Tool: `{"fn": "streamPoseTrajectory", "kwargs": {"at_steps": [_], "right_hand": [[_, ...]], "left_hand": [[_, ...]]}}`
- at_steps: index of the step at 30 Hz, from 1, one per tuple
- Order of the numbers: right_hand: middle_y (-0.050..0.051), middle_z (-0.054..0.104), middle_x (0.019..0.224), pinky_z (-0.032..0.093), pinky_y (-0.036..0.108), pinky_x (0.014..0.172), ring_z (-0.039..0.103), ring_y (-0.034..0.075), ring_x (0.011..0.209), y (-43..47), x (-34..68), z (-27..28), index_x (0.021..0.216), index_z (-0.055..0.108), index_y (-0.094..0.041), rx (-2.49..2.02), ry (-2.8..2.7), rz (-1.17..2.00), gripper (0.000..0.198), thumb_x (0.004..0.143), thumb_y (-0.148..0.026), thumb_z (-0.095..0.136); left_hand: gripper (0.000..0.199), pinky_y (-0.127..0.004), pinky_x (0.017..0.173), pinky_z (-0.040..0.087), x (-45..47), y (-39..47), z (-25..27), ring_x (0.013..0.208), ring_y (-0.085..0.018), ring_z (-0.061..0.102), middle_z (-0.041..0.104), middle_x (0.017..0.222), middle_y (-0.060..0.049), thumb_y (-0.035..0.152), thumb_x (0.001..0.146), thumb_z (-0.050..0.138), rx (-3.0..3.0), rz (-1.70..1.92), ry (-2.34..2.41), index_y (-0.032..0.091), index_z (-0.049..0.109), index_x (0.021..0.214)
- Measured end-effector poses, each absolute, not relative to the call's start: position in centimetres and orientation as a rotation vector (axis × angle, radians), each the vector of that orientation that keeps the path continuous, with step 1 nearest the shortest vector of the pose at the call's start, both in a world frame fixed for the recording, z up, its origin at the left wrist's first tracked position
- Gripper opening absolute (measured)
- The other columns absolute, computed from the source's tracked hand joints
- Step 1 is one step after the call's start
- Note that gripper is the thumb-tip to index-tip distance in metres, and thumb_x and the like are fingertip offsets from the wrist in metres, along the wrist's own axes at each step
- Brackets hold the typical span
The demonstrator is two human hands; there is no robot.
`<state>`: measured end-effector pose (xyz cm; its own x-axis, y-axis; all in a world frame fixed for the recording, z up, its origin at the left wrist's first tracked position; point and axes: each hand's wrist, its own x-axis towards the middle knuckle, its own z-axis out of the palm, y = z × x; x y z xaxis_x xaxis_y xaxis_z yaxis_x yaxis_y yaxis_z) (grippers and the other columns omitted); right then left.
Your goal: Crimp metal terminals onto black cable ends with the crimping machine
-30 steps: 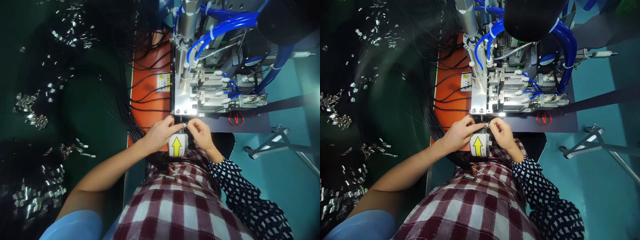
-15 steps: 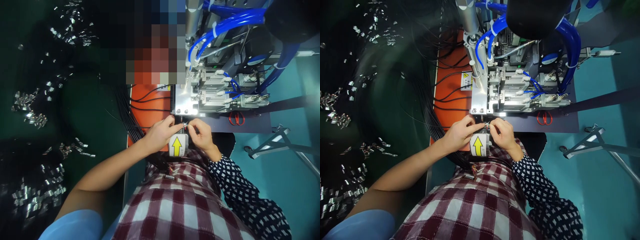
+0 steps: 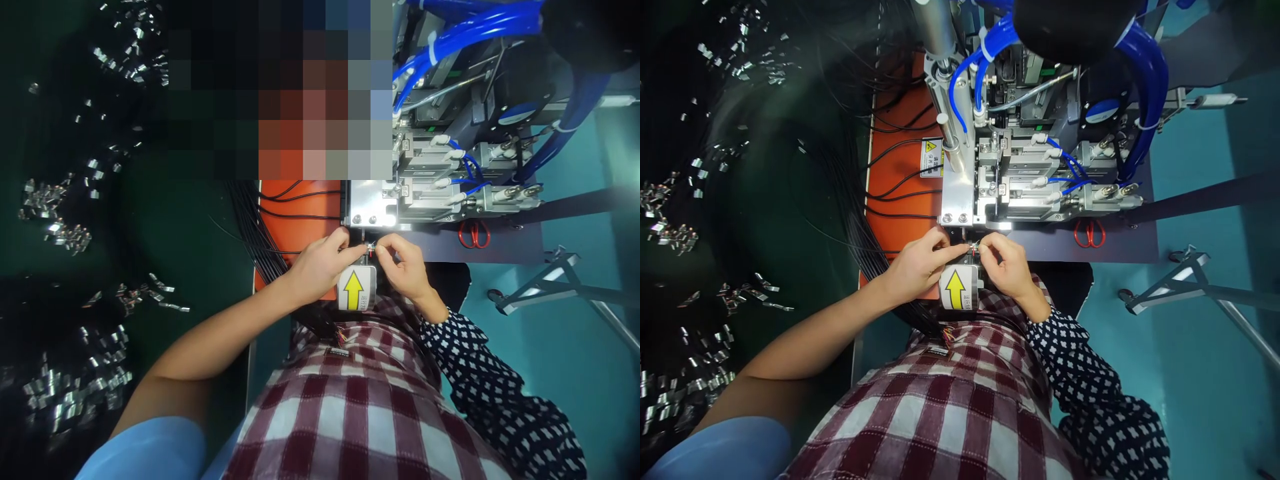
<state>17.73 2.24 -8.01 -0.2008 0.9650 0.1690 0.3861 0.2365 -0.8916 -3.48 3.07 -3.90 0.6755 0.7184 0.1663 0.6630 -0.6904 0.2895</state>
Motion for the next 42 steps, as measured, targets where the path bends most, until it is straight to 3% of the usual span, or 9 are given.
{"fn": "streamPoseTrajectory", "kwargs": {"at_steps": [5,12,18,31,36,42], "right_hand": [[-0.002,0.051,0.067,0.039,0.026,0.058,0.047,0.013,0.06,2.0,17.2,-6.9,0.075,0.054,-0.021,-1.389,-1.539,1.165,0.017,0.091,-0.025,0.052],[-0.002,0.054,0.064,0.031,0.029,0.059,0.045,0.013,0.058,1.8,16.6,-4.3,0.072,0.053,-0.021,-1.673,-1.883,0.733,0.017,0.088,-0.021,0.053],[-0.003,0.053,0.066,0.033,0.027,0.056,0.044,0.012,0.057,1.8,17.0,-5.3,0.073,0.054,-0.021,-1.591,-1.618,1.145,0.018,0.091,-0.026,0.051],[-0.003,0.049,0.062,0.035,0.027,0.057,0.043,0.012,0.057,1.7,16.7,-6.0,0.07,0.052,-0.021,-1.568,-1.66,0.944,0.017,0.086,-0.02,0.054],[-0.003,0.053,0.062,0.039,0.026,0.052,0.048,0.012,0.055,1.5,17.6,-6.5,0.076,0.058,-0.021,-1.55,-1.449,1.222,0.018,0.09,-0.031,0.055],[-0.001,0.06,0.067,0.042,0.027,0.056,0.052,0.013,0.058,1.3,16.8,-6.0,0.088,0.067,-0.02,-1.573,-1.436,1.088,0.018,0.089,-0.037,0.061]], "left_hand": [[0.032,-0.026,0.059,0.053,-3.4,3.1,-4.1,0.072,-0.016,0.058,0.056,0.088,-0.007,0.014,0.097,0.043,2.733,0.42,1.123,0.016,0.064,0.122],[0.032,-0.029,0.065,0.052,-3.0,3.0,-3.9,0.074,-0.017,0.057,0.059,0.088,-0.007,0.016,0.099,0.039,2.761,0.425,1.153,0.018,0.067,0.114],[0.032,-0.03,0.073,0.053,-3.1,3.1,-3.8,0.079,-0.018,0.06,0.064,0.095,-0.009,0.016,0.099,0.04,2.696,0.451,1.118,0.016,0.068,0.114],[0.033,-0.032,0.071,0.051,-3.2,3.1,-3.9,0.081,-0.02,0.059,0.062,0.092,-0.01,0.018,0.098,0.041,2.699,0.43,1.149,0.018,0.069,0.116],[0.033,-0.031,0.071,0.05,-3.1,3.0,-4.1,0.082,-0.02,0.058,0.062,0.093,-0.009,0.016,0.097,0.044,2.674,0.401,1.182,0.02,0.07,0.117],[0.033,-0.031,0.07,0.049,-3.1,3.1,-4.1,0.081,-0.02,0.058,0.062,0.092,-0.009,0.015,0.097,0.044,2.677,0.41,1.179,0.019,0.069,0.117]]}}
